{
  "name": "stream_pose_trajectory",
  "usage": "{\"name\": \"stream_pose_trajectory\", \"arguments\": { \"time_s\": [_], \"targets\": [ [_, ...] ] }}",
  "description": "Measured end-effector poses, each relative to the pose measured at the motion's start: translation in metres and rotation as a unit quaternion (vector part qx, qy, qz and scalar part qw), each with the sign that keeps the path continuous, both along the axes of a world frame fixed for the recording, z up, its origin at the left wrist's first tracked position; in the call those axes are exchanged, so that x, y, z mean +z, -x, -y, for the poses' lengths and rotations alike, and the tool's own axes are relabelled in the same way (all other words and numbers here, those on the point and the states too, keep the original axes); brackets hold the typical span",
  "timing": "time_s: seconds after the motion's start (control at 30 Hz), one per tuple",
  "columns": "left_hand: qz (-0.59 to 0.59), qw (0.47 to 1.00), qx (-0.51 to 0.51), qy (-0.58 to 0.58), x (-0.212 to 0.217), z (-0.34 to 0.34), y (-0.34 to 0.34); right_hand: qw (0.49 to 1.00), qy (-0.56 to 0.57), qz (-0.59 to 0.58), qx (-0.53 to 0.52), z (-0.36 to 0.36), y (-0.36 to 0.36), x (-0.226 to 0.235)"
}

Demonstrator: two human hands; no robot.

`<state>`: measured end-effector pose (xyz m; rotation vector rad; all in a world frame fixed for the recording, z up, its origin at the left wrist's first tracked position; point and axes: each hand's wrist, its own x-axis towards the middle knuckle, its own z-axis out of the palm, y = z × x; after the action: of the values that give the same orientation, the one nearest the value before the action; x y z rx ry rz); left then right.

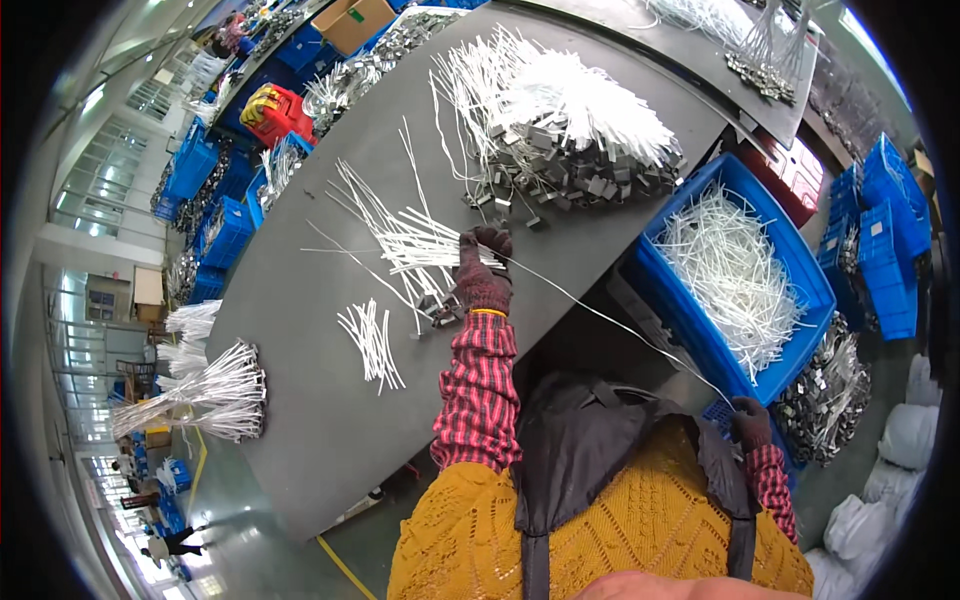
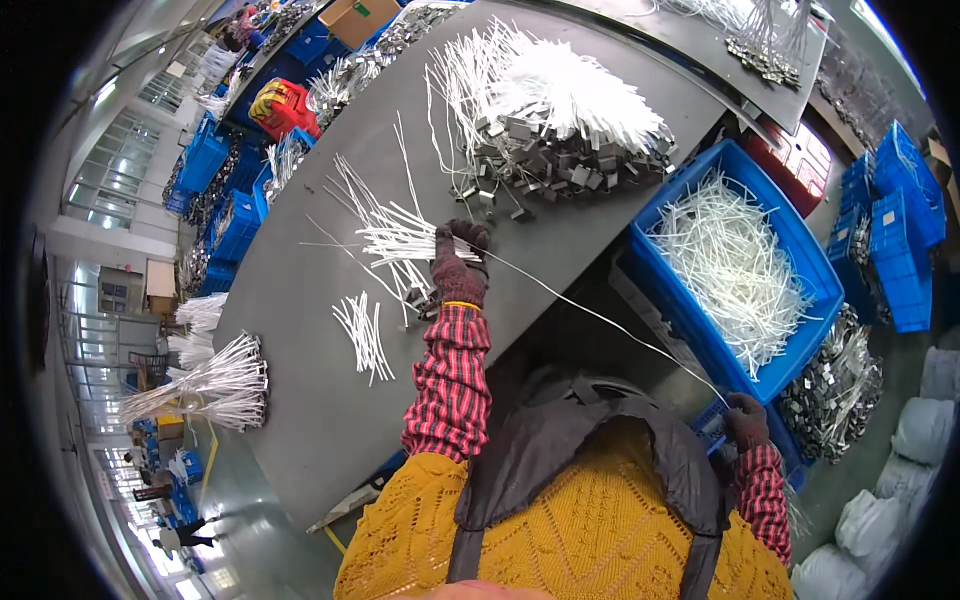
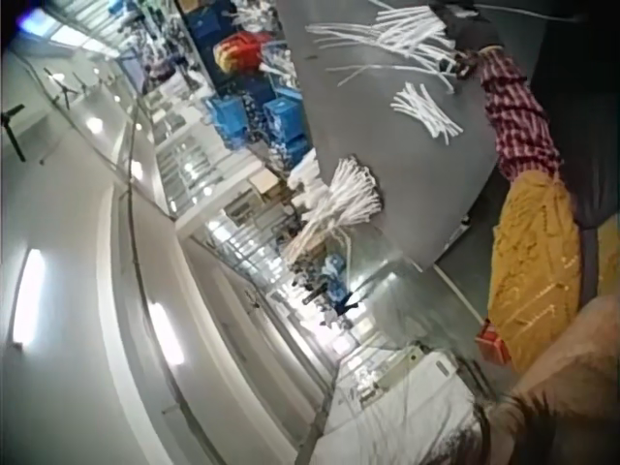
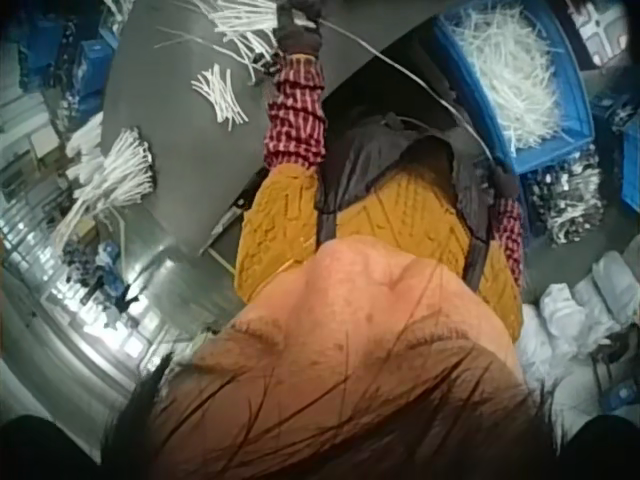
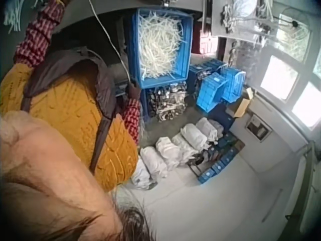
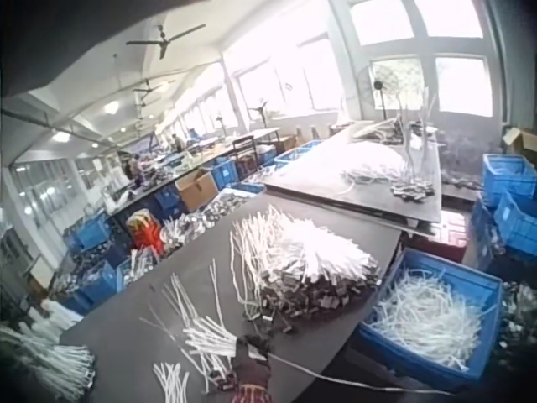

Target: Sorting and bundling thin white electrical wires at a manual assembly station.

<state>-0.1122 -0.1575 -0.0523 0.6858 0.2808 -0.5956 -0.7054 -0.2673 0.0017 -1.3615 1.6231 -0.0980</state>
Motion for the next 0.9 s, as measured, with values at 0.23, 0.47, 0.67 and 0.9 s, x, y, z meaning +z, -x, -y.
{"name": "stream_pose_trajectory", "arguments": {
  "time_s": [0.23,0.47,0.67,0.9],
  "targets": [
    [0.068,0.995,0.044,-0.066,0.013,-0.018,0.009,0.997,-0.076,0.026,-0.012,0.022,0.036,-0.029],
    [0.072,0.994,0.018,-0.077,0.013,-0.024,0.016,0.995,-0.077,0.06,0.036,0.025,-0.017,-0.019],
    [0.113,0.973,-0.15,-0.131,0.001,-0.024,0.053,0.938,0.04,0.188,0.288,-0.002,-0.237,-0.022],
    [0.157,0.959,-0.064,-0.225,-0.01,-0.05,0.028,0.935,-0.136,0.247,0.215,-0.035,-0.438,0.03]
  ]
}}
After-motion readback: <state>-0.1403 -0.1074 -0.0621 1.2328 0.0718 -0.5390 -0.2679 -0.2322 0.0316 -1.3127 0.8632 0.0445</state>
